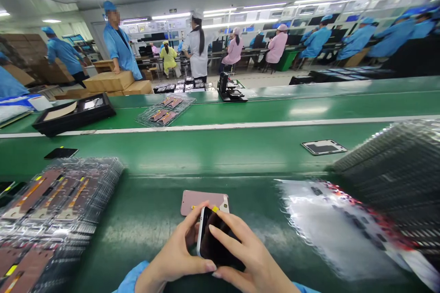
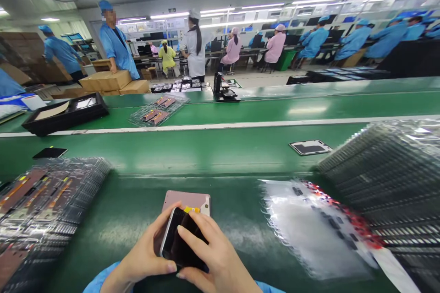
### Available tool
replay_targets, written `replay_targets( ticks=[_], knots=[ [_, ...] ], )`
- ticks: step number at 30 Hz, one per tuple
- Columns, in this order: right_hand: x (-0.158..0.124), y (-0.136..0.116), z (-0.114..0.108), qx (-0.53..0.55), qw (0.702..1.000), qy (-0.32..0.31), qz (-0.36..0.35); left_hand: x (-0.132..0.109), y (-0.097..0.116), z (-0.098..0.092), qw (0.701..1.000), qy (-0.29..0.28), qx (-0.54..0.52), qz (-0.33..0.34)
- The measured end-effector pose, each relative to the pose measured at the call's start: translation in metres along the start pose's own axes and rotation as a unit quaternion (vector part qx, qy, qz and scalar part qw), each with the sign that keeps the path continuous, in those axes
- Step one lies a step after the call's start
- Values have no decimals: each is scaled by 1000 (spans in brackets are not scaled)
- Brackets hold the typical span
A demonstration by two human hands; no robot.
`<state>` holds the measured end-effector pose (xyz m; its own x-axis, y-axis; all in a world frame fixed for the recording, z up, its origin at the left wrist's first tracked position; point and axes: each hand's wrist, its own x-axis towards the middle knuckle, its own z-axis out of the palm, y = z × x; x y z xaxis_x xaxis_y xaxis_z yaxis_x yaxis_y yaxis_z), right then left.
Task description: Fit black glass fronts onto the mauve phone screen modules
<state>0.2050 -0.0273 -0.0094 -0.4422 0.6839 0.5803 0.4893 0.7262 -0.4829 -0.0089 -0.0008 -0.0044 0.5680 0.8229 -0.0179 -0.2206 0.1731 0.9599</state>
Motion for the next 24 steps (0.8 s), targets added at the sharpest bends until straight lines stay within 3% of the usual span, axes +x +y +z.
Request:
replay_targets(
  ticks=[9,12,15,17,20,24],
  knots=[
    [2,2,3,-94,995,17,-25,1,-2,4,997,-5,-73,5],
    [-2,3,9,-77,996,33,16,4,-5,3,995,19,-101,-4],
    [-5,5,10,48,992,50,102,12,5,2,985,86,-146,-39],
    [-5,7,7,169,965,42,194,19,18,-1,980,126,-139,-66],
    [-1,7,0,330,889,-24,315,27,35,-10,981,149,-106,-72],
    [3,4,-3,476,795,-119,356,32,41,-22,976,188,-96,-53]
  ],
)
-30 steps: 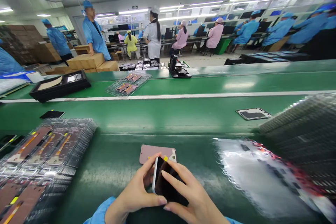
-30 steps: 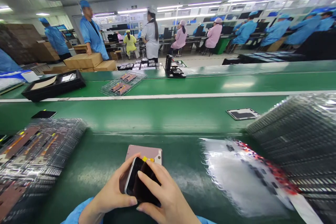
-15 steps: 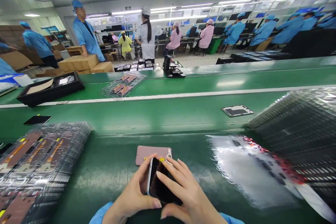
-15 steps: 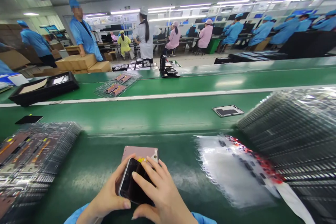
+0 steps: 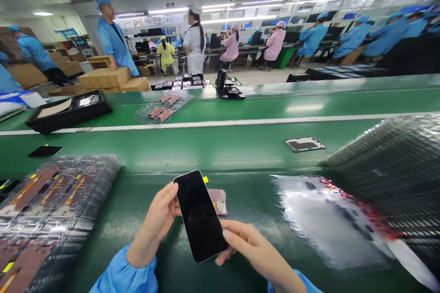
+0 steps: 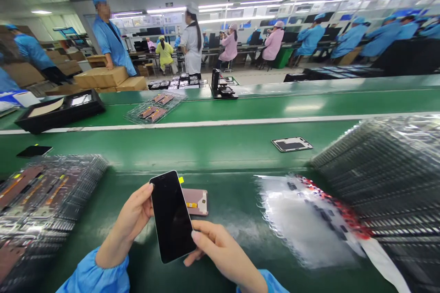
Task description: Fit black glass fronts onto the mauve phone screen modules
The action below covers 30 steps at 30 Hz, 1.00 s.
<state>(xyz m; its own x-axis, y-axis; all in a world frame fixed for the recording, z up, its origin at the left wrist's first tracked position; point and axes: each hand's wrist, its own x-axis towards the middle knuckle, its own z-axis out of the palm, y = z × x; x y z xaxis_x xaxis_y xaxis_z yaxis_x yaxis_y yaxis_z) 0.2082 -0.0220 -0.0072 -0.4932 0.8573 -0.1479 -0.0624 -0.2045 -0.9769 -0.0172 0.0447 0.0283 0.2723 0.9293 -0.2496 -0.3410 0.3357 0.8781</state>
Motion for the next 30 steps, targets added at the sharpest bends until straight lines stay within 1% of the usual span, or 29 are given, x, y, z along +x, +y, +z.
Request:
replay_targets(
  ticks=[2,4,5,7,9,11,13,15,17,20,24,30],
  knots=[
    [1,0,2,29,1000,-3,4,2,0,0,1000,14,0,2],
    [2,2,3,47,999,12,-8,2,0,4,1000,6,-1,3],
    [3,3,3,56,998,21,-17,0,0,6,1000,-8,0,3],
    [4,5,2,72,996,45,-33,-4,-1,10,998,-54,24,0],
    [5,7,0,75,993,79,-45,-10,-6,13,989,-115,91,-13],
    [5,9,-3,72,989,116,-53,-16,-14,14,974,-151,169,-27],
    [4,12,-4,73,986,140,-56,-21,-22,14,962,-143,228,-41],
    [4,14,-5,73,984,149,-59,-25,-30,15,958,-106,263,-48],
    [4,16,-5,78,983,152,-61,-27,-35,17,956,-79,280,-46],
    [5,14,-4,104,980,157,-58,-27,-38,19,956,-64,283,-29],
    [6,10,-2,132,978,147,-60,-26,-36,19,957,-63,282,-20],
    [5,4,-2,156,977,133,-55,-22,-30,17,965,-88,244,-47]
  ],
)
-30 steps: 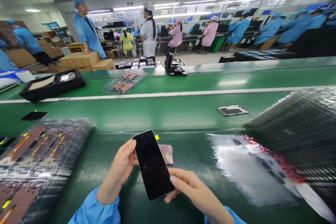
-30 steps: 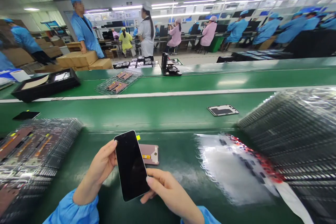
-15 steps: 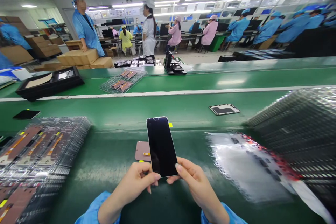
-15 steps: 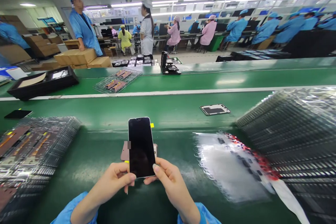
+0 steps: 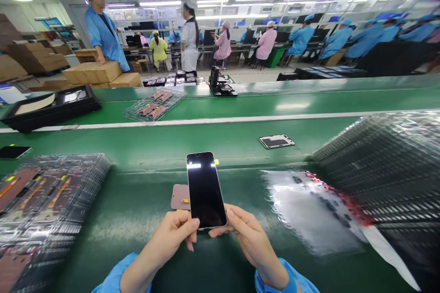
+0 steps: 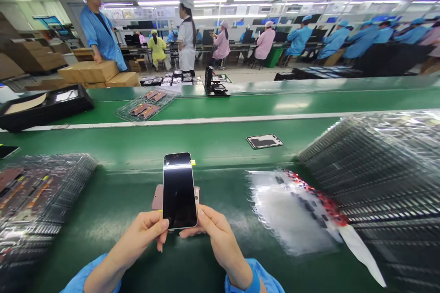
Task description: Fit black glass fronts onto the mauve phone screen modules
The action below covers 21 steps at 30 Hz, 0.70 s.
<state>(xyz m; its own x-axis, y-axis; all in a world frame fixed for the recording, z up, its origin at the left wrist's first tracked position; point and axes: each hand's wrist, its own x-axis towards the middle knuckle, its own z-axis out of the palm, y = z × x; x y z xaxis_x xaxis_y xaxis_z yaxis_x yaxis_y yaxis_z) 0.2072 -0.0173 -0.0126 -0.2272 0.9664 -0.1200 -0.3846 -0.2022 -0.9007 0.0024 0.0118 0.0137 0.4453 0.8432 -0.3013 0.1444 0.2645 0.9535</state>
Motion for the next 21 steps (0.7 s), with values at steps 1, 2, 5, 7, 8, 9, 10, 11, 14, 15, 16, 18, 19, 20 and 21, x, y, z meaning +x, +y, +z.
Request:
replay_targets(
  ticks=[1,2,5,7,8,9,10,11,14,15,16,18,19,20,21],
  knots=[
    [0,-1,0,-1,1000,0,2,1,0,0,1000,-4,-6,-4],
    [0,-1,0,-4,1000,0,3,1,0,-1,1000,-8,-12,-9],
    [0,0,0,-7,1000,3,3,2,-3,-1,999,-20,-28,-21],
    [0,2,-2,-8,1000,5,0,2,-6,-1,999,-23,-35,-24],
    [0,4,-3,-14,1000,5,-2,3,-7,-2,999,-25,-36,-26],
    [1,5,-3,-24,1000,5,-3,3,-8,-3,998,-31,-37,-28],
    [1,6,-4,-37,999,4,-4,4,-8,-6,998,-41,-39,-26],
    [1,7,-5,-50,999,4,-5,6,-6,-9,997,-54,-47,-18],
    [2,8,-4,-82,997,0,-6,15,6,-21,992,-84,-86,31],
    [2,8,-4,-89,996,-3,-6,19,12,-25,991,-82,-101,42],
    [2,8,-3,-95,995,-9,-7,23,19,-29,990,-73,-114,46],
    [2,8,-2,-102,994,-23,-7,29,33,-34,990,-48,-130,33],
    [2,8,-1,-101,995,-25,-6,32,40,-34,990,-38,-135,26],
    [3,9,0,-97,995,-20,-4,33,45,-33,990,-27,-138,22],
    [3,10,1,-88,996,-10,-5,34,50,-31,990,-17,-139,22]
  ],
)
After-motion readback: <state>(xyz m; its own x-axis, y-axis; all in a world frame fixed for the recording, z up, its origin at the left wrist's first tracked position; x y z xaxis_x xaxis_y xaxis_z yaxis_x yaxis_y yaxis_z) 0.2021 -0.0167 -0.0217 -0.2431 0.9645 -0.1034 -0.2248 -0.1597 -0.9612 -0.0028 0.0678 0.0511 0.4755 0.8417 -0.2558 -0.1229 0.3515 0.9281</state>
